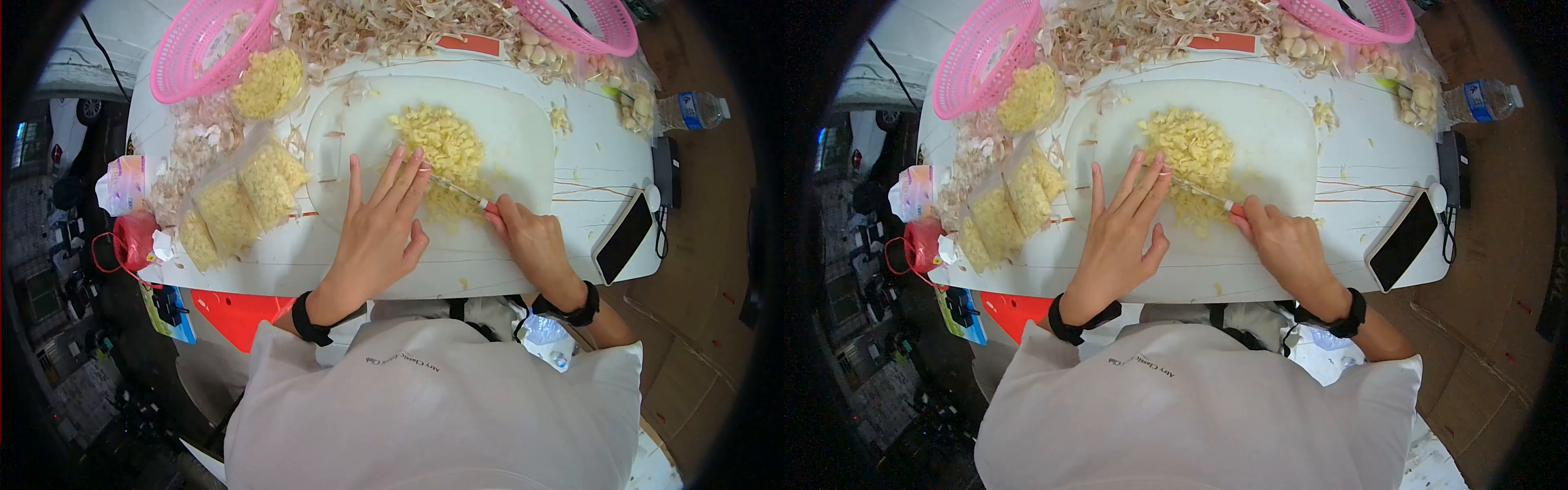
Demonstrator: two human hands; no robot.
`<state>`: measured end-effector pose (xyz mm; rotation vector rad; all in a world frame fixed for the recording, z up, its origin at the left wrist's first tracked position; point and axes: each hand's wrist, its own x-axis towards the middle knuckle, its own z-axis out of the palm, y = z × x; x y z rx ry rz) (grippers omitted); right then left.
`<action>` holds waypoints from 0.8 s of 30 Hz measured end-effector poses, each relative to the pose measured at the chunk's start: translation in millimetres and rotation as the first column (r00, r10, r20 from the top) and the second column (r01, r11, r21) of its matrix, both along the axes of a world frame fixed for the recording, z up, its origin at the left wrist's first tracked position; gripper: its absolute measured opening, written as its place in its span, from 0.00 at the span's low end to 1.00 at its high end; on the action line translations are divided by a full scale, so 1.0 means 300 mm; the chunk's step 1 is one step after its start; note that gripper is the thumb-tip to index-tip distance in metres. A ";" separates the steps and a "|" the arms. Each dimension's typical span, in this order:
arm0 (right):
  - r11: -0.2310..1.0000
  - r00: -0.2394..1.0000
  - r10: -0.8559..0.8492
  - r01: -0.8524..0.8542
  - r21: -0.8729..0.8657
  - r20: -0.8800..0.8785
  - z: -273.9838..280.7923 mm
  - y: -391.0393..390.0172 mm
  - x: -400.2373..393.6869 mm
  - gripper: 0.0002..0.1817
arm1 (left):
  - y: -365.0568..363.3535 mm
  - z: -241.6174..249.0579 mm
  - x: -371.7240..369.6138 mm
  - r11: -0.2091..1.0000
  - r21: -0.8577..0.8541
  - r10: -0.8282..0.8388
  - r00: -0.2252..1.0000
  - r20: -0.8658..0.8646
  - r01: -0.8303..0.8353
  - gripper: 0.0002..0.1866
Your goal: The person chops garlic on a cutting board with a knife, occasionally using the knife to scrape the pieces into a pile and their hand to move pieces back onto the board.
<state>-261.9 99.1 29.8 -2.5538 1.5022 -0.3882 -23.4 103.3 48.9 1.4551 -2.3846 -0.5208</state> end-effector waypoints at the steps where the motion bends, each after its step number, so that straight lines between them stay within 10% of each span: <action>1: 1.000 1.000 0.001 -0.001 0.000 -0.001 -0.008 0.001 0.001 0.14 | -0.001 -0.003 0.001 1.000 -0.004 -0.002 1.000 0.006 0.002 0.38; 24: 1.000 1.000 0.004 -0.004 0.000 -0.006 0.001 -0.018 -0.038 0.15 | -0.026 0.026 -0.019 0.993 -0.107 -0.046 0.997 0.060 0.053 0.34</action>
